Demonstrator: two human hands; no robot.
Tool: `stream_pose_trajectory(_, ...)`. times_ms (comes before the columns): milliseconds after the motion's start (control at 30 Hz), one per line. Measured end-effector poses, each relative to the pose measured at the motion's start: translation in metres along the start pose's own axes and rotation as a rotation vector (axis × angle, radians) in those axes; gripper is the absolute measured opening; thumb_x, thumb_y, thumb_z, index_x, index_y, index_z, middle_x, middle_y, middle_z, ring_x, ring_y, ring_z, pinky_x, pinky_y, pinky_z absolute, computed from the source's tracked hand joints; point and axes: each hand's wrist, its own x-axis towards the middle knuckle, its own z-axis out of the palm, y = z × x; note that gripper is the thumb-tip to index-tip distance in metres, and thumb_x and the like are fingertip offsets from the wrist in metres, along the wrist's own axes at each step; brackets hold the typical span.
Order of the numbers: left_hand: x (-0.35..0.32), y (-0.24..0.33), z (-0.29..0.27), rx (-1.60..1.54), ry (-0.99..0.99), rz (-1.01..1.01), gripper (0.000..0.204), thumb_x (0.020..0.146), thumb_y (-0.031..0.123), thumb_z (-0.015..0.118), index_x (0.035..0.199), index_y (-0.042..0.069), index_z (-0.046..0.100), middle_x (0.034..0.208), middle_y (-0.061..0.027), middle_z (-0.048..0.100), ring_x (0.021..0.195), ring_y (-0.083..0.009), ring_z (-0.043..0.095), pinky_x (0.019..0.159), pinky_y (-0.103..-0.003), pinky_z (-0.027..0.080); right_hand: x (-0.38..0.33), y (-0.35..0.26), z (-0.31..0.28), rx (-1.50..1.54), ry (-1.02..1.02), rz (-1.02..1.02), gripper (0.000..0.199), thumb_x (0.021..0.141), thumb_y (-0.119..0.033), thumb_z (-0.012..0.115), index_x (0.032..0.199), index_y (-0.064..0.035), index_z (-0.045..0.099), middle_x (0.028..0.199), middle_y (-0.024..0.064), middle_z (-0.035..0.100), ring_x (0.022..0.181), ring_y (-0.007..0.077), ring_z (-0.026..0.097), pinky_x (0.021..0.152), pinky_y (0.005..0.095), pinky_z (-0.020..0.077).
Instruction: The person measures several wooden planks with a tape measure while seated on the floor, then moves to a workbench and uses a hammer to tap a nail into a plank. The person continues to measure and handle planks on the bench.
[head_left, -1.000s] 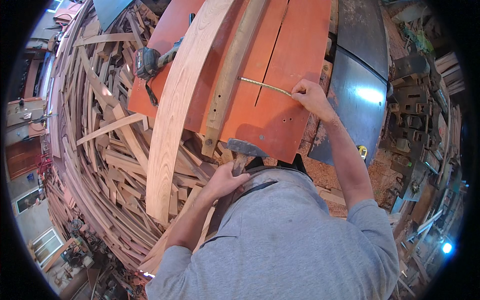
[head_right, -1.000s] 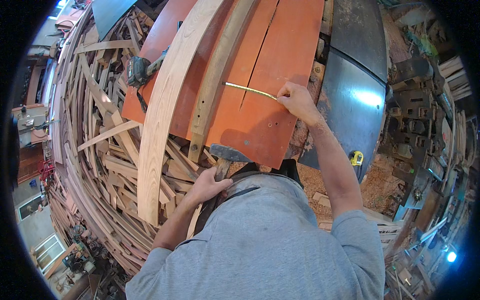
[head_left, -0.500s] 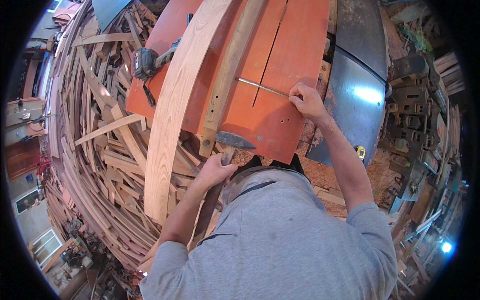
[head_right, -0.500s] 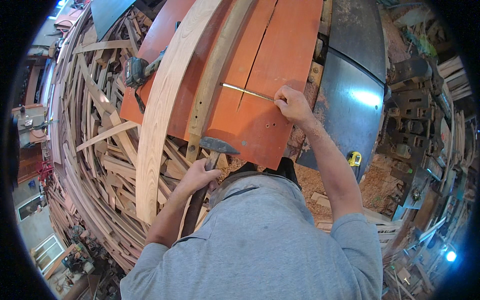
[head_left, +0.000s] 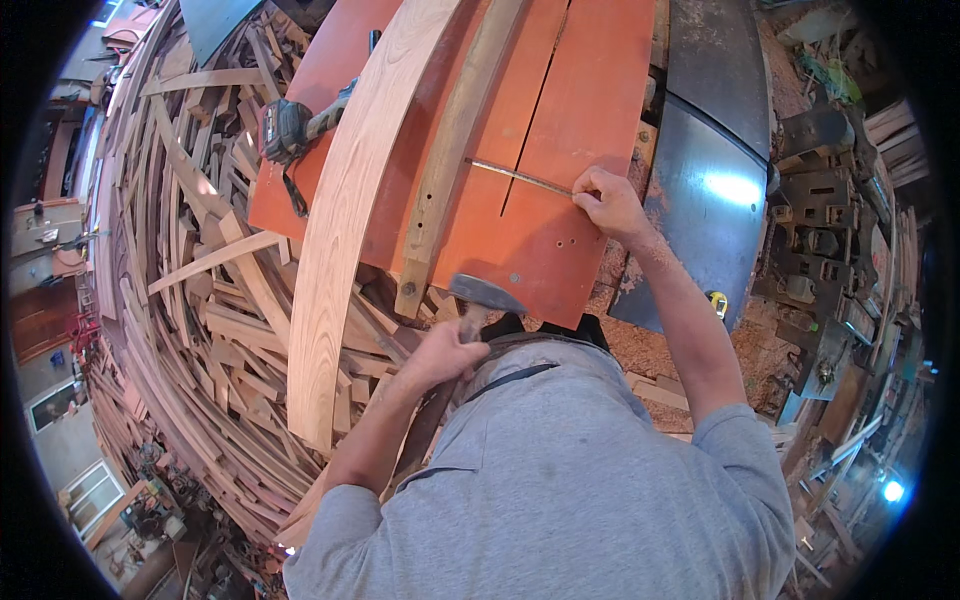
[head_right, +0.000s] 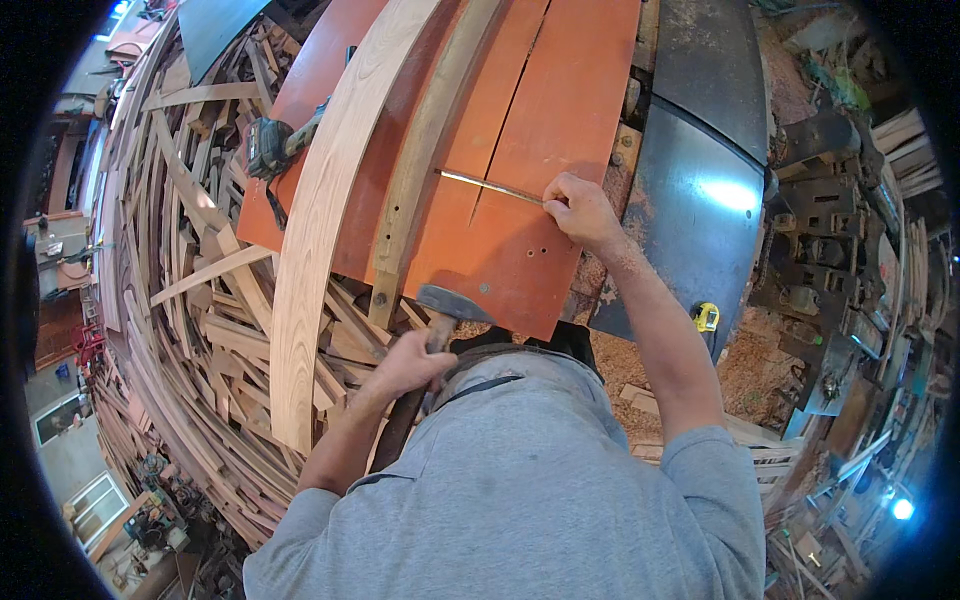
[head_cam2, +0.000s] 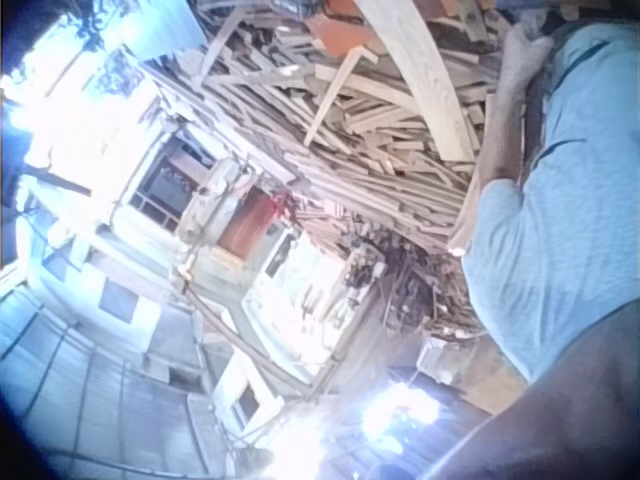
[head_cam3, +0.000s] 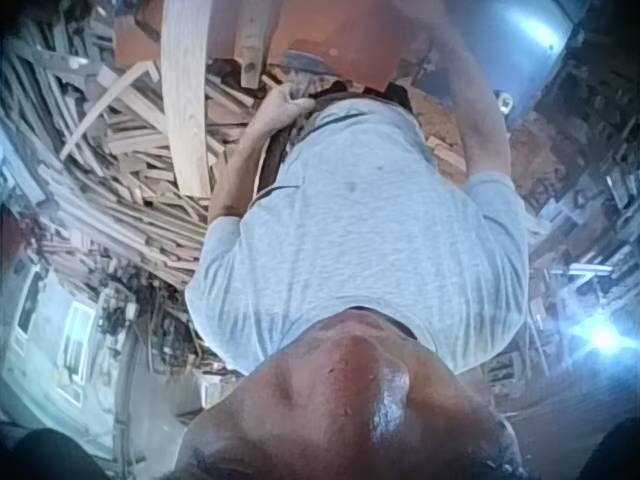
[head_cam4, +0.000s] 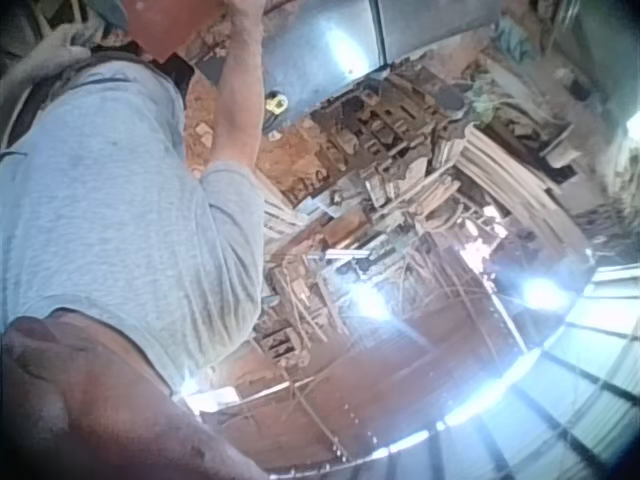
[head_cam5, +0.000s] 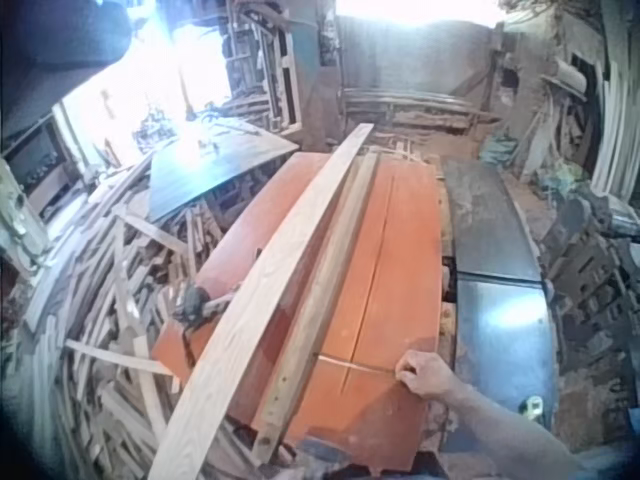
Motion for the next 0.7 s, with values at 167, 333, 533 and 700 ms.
stream_pose_trajectory(167, 0.001, -0.006, -0.014, -0.106, 0.126, -0.028, 0.021, 0.088, 0.013, 0.073, 0.099, -0.001, 0.062, 0.067, -0.0032, 0.062, 0.054, -0.0126, 0.06, 0.052, -0.029, 0.049, 0.0, 0.0, 0.001, -0.005, -0.008, 0.034, 0.006, 0.086, -0.007, 0.068, 0.089, -0.0011, 0.067, 0.084, 0.0134, 0.067, 0.077, 0.0271, 0.068, 0.071, 0.0377, 0.053)
stream_pose_trajectory(333, 0.005, -0.006, 0.006, -0.07, 0.073, 0.001, 0.021, 0.088, 0.014, 0.073, 0.096, -0.001, 0.061, 0.069, -0.0038, 0.063, 0.055, -0.0126, 0.061, 0.052, -0.029, 0.048, 0.002, 0.0, -0.001, -0.01, -0.001, 0.034, 0.006, 0.085, -0.006, 0.069, 0.089, -0.0019, 0.067, 0.084, 0.0135, 0.068, 0.077, 0.0271, 0.069, 0.071, 0.0381, 0.0534)
stream_pose_trajectory(533, -0.002, 0.0, -0.009, -0.171, 0.142, -0.011, 0.023, 0.087, 0.012, 0.075, 0.099, -0.002, 0.063, 0.068, -0.0047, 0.063, 0.054, -0.0133, 0.062, 0.051, -0.03, 0.05, 0.001, 0.001, 0.0, -0.019, -0.024, 0.026, 0.006, 0.085, -0.006, 0.069, 0.089, -0.0019, 0.068, 0.085, 0.0137, 0.069, 0.078, 0.0274, 0.069, 0.072, 0.0375, 0.0536)
stream_pose_trajectory(700, 0.001, 0.003, 0.008, -0.066, 0.118, 0.015, 0.02, 0.088, 0.015, 0.073, 0.093, 0.001, 0.059, 0.067, -0.0032, 0.062, 0.055, -0.0121, 0.061, 0.053, -0.03, 0.049, 0.002, 0.002, -0.002, 0.009, -0.002, -0.015, 0.006, 0.085, -0.007, 0.069, 0.089, -0.002, 0.068, 0.085, 0.0137, 0.069, 0.079, 0.0264, 0.069, 0.072, 0.0375, 0.0539)
